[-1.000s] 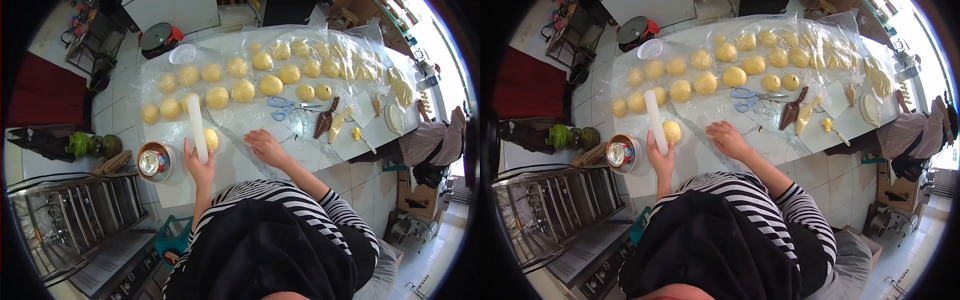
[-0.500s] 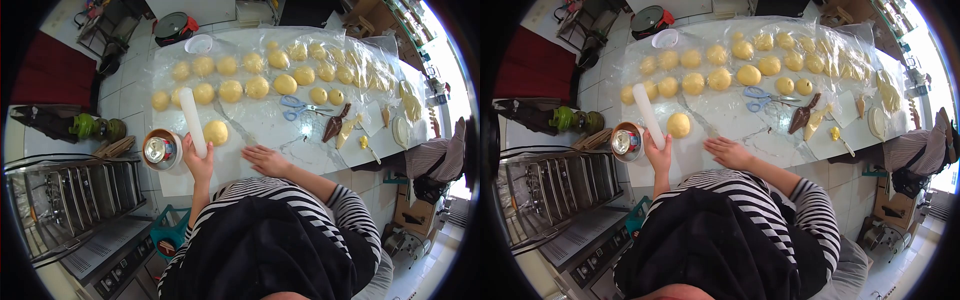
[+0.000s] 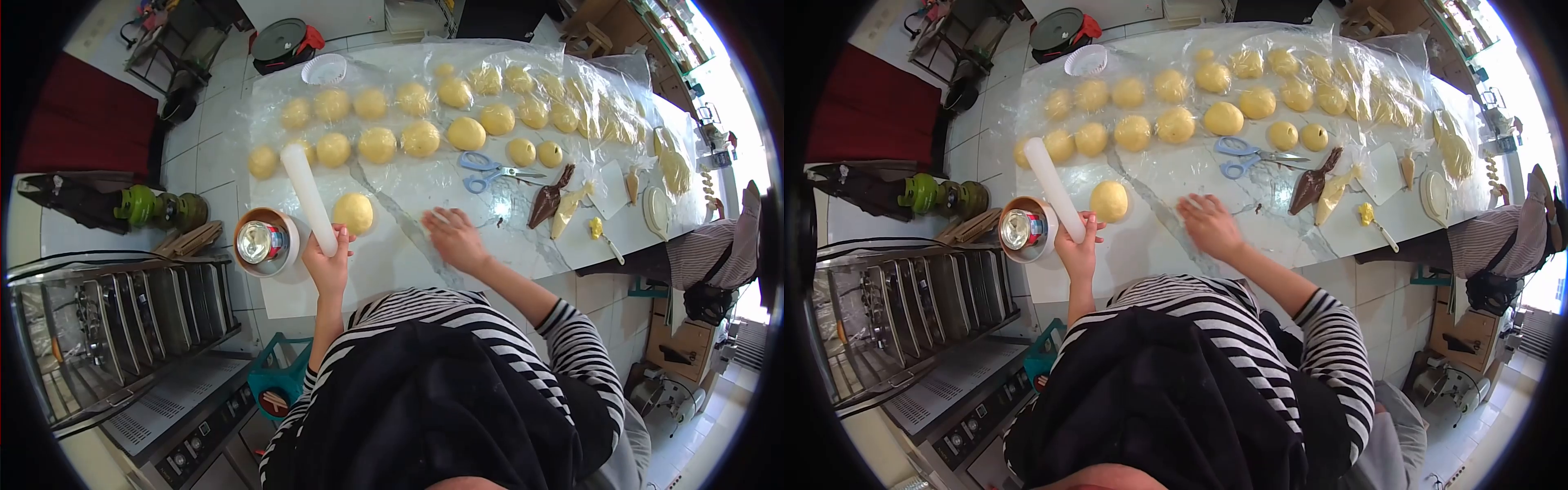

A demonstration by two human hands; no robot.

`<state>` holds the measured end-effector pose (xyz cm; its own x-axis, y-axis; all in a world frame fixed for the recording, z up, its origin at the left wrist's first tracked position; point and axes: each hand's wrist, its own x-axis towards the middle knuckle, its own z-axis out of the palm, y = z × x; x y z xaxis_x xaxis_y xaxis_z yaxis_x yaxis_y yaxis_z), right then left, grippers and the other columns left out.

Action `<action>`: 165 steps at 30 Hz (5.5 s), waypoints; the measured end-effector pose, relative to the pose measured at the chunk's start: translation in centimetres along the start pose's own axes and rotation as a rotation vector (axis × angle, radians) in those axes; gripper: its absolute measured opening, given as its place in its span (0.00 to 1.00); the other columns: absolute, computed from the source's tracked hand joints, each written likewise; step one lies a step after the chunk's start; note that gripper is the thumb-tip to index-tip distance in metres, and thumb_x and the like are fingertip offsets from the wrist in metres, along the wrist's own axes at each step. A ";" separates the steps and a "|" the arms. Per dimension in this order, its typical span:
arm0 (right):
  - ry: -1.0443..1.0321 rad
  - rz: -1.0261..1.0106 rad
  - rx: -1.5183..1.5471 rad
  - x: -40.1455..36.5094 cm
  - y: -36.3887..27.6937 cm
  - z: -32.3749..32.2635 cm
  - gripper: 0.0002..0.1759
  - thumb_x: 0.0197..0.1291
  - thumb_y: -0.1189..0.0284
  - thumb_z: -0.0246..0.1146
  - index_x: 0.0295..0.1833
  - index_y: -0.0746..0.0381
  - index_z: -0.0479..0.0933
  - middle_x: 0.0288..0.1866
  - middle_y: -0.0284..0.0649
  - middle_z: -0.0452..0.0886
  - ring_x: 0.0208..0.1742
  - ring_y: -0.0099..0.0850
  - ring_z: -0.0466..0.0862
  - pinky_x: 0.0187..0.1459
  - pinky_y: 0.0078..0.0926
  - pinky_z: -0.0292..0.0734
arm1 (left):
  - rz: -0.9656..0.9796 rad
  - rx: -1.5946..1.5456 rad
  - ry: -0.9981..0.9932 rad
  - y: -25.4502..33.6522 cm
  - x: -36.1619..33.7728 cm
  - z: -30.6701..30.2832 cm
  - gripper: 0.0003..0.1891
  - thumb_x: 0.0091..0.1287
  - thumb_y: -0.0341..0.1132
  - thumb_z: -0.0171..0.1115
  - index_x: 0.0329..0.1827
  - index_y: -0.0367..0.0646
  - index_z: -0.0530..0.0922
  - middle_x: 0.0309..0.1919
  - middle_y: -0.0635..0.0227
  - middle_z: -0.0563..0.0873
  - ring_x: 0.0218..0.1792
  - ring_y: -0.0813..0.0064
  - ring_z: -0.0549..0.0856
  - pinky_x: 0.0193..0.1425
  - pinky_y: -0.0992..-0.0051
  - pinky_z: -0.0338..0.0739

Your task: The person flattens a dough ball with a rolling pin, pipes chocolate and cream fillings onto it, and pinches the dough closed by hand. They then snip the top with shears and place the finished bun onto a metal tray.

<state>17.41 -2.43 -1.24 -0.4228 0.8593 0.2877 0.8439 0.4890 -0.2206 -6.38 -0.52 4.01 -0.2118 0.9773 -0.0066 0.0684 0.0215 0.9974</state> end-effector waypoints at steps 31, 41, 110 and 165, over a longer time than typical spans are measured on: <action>-0.257 -0.210 0.172 -1.0 -1.7 0.6 0.25 0.59 0.63 0.50 0.62 0.58 0.62 0.65 0.40 0.62 0.68 0.26 0.58 0.69 0.41 0.38 | -0.134 -0.127 -0.082 0.7 -0.2 -0.5 0.08 0.61 0.31 0.58 0.30 0.37 0.69 0.19 0.68 0.76 0.11 0.83 0.73 0.14 0.84 0.67; 0.222 0.727 1.770 7.2 -6.8 -2.8 0.10 0.63 0.66 0.52 0.44 0.60 0.65 0.30 0.34 0.73 0.28 0.28 0.76 0.37 0.33 0.75 | 0.492 0.335 -0.353 -0.6 -1.6 4.0 0.09 0.59 0.33 0.61 0.30 0.40 0.70 0.14 0.73 0.72 0.09 0.86 0.68 0.12 0.83 0.59; 0.076 0.106 1.554 9.1 -7.1 -6.1 0.11 0.57 0.71 0.60 0.41 0.62 0.66 0.33 0.34 0.74 0.32 0.28 0.79 0.42 0.27 0.76 | -0.089 0.002 -0.505 2.5 -1.3 2.0 0.10 0.54 0.35 0.64 0.28 0.36 0.76 0.15 0.73 0.75 0.20 0.82 0.74 0.23 0.77 0.68; 0.489 0.131 0.215 3.0 -4.3 -5.2 0.43 0.35 0.55 0.71 0.60 0.50 0.62 0.66 0.35 0.58 0.69 0.40 0.50 0.65 0.55 0.35 | 0.443 0.763 -0.180 0.6 -0.6 -3.0 0.20 0.48 0.46 0.67 0.38 0.41 0.78 0.25 0.67 0.80 0.26 0.64 0.78 0.31 0.71 0.71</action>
<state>14.20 -2.69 5.39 -0.0728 0.7702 0.6336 0.7710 0.4465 -0.4541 -9.15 -1.74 4.80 0.1397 0.9462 0.2919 0.7496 -0.2937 0.5932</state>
